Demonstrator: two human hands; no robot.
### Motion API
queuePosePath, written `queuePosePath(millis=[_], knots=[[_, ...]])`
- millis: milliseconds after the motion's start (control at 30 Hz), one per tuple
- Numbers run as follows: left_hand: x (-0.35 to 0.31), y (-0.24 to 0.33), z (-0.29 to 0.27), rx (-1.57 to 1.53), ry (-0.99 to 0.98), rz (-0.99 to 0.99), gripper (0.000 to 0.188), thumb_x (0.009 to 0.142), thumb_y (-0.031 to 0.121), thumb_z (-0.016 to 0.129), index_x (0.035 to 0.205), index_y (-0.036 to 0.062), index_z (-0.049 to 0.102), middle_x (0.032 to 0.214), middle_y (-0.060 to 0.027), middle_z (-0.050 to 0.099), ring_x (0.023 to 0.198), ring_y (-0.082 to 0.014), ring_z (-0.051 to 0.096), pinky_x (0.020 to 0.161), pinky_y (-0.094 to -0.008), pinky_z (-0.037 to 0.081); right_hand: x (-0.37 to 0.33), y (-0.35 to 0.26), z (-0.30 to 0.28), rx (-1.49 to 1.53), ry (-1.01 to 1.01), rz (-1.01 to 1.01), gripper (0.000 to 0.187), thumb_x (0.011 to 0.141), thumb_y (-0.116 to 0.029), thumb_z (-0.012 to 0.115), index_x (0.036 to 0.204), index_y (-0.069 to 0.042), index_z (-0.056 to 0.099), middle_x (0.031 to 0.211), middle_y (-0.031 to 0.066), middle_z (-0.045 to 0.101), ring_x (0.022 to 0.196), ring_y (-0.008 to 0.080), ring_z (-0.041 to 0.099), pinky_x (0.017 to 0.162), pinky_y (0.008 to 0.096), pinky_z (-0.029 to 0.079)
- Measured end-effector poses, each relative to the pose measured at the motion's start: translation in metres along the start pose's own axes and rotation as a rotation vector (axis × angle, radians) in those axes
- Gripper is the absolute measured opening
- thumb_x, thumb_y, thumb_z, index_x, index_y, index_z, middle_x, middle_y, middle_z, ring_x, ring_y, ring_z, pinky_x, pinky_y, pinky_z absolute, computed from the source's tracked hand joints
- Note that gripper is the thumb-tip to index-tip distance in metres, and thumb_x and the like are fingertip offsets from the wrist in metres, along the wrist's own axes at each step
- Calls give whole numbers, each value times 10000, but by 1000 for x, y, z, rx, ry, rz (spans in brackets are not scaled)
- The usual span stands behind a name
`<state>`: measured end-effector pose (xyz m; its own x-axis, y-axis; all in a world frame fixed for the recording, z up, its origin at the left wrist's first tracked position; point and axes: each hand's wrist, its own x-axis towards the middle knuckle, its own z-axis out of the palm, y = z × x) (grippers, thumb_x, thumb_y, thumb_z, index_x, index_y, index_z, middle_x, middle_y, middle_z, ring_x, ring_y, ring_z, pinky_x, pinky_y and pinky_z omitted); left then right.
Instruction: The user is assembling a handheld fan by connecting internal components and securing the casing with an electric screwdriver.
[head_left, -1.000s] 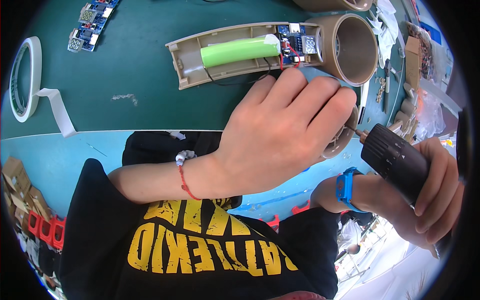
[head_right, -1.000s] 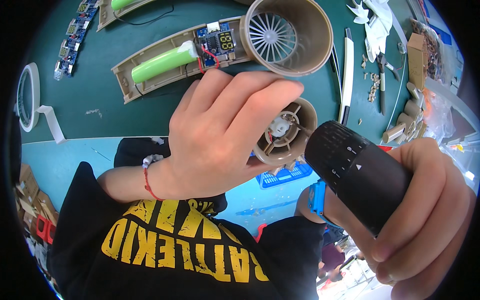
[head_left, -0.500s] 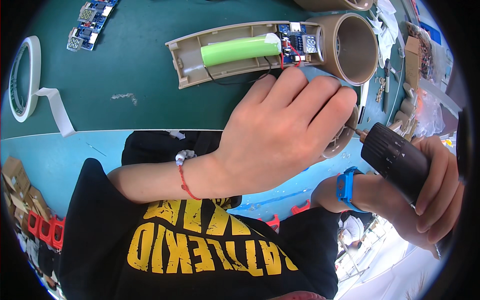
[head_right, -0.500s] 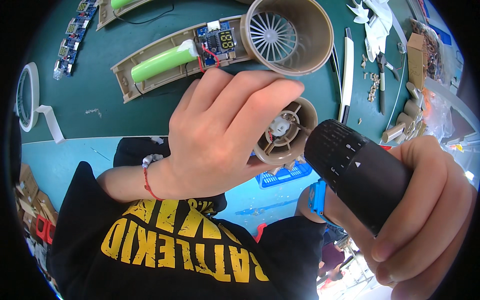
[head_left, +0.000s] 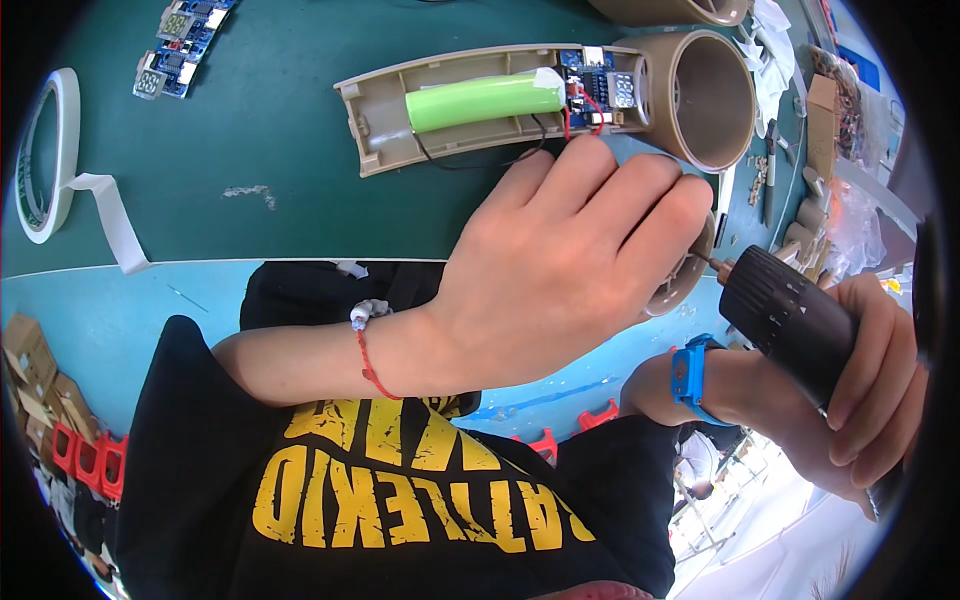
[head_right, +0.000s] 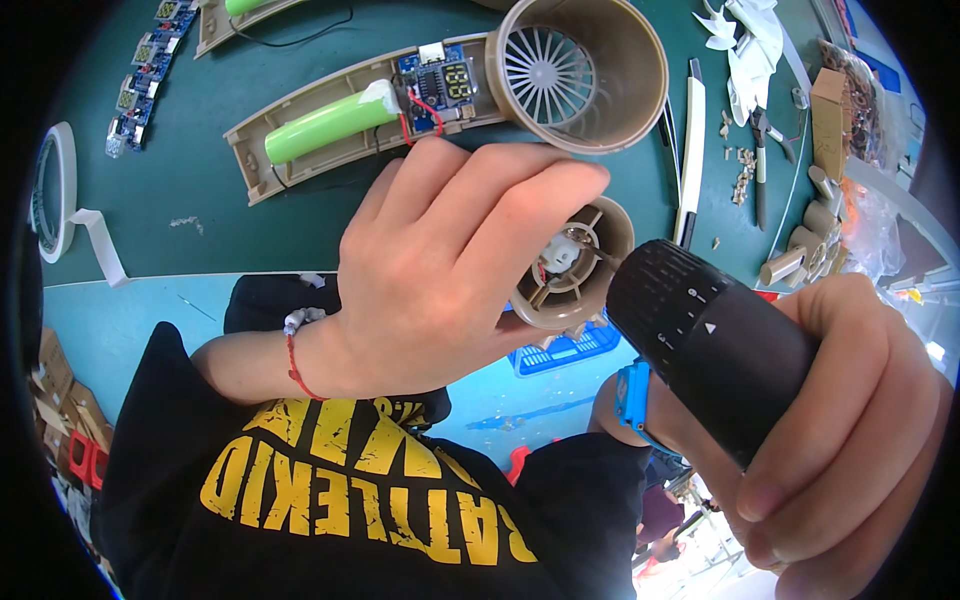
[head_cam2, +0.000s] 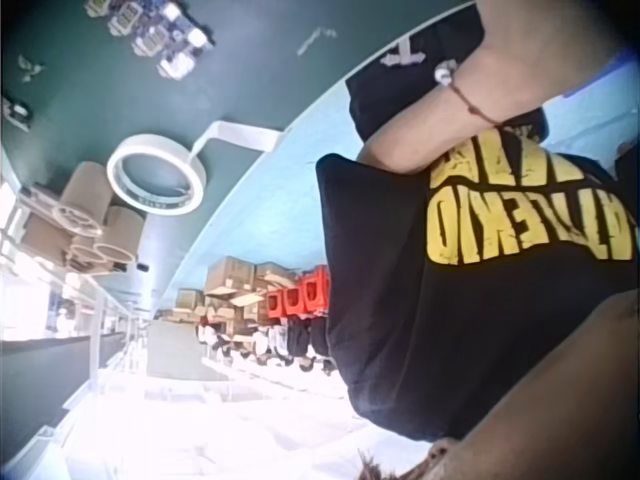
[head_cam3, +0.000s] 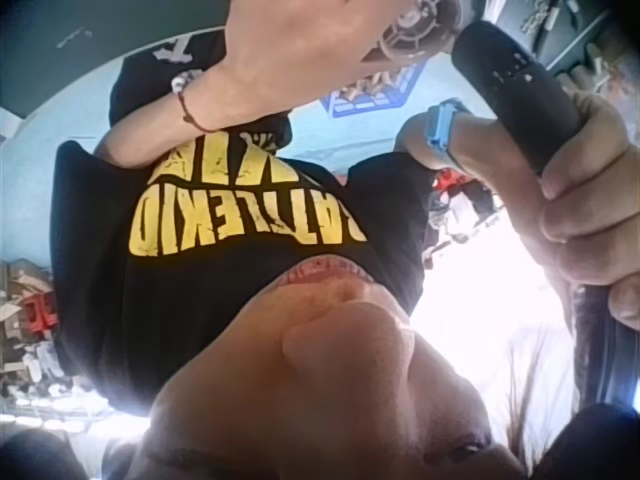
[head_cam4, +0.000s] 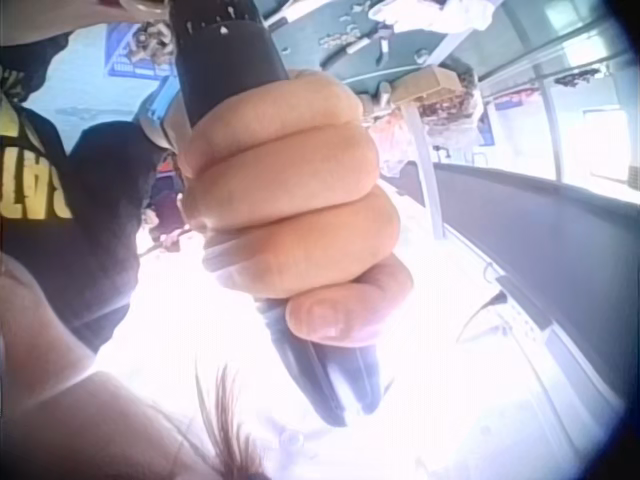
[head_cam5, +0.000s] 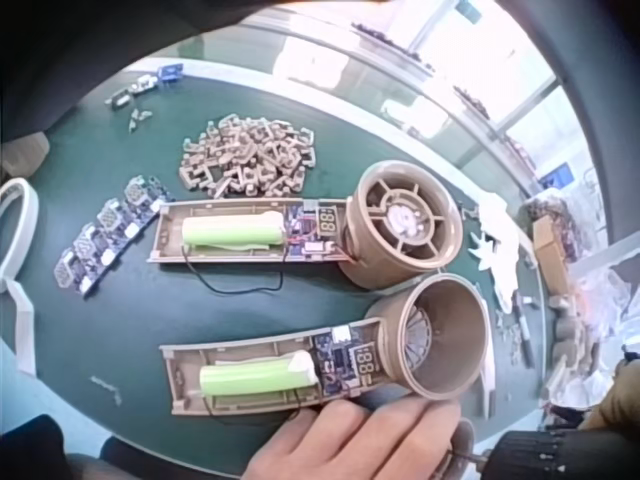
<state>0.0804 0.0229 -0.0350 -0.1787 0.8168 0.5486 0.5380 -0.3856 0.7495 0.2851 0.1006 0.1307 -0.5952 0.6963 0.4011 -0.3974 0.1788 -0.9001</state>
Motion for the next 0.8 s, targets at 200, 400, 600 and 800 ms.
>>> queuePosePath(millis=[200, 400, 600, 800], knots=[[0, 1, -1, 0, -5, 3, 347, 753, 187, 680, 1074, 77, 605, 957, -16, 568, 840, -182, 531, 635, -277, 455, 2, -11, -4, -26, -7, 21, 377, 866, -408, 676, 622, -122, 644, 635, -20, 683, 510, 97, 658, 593, 190, 587], [0, 1, -2, -2, -7, -3, 350, 750, 195, 688, 1069, 76, 604, 951, -15, 567, 834, -183, 530, 636, -280, 453, 4, -13, -3, -40, -10, 31, 413, 881, -441, 664, 610, -129, 645, 625, -25, 682, 502, 95, 656, 588, 192, 587], [0, 2, -5, -10, -35, -27, 465, 688, 245, 771, 1104, 96, 627, 996, -13, 599, 811, -198, 544, 651, -299, 472, 7, -6, 3, -40, 5, 24, 421, 882, -454, 657, 610, -134, 643, 622, -27, 680, 502, 93, 656, 590, 191, 586], [2, 3, 1, 1, 12, -3, 333, 754, 206, 684, 1051, 79, 608, 929, -12, 569, 813, -181, 527, 616, -277, 444, 7, -3, 9, -43, 24, 9, 428, 884, -467, 649, 610, -138, 641, 620, -29, 678, 502, 91, 655, 592, 191, 585]])
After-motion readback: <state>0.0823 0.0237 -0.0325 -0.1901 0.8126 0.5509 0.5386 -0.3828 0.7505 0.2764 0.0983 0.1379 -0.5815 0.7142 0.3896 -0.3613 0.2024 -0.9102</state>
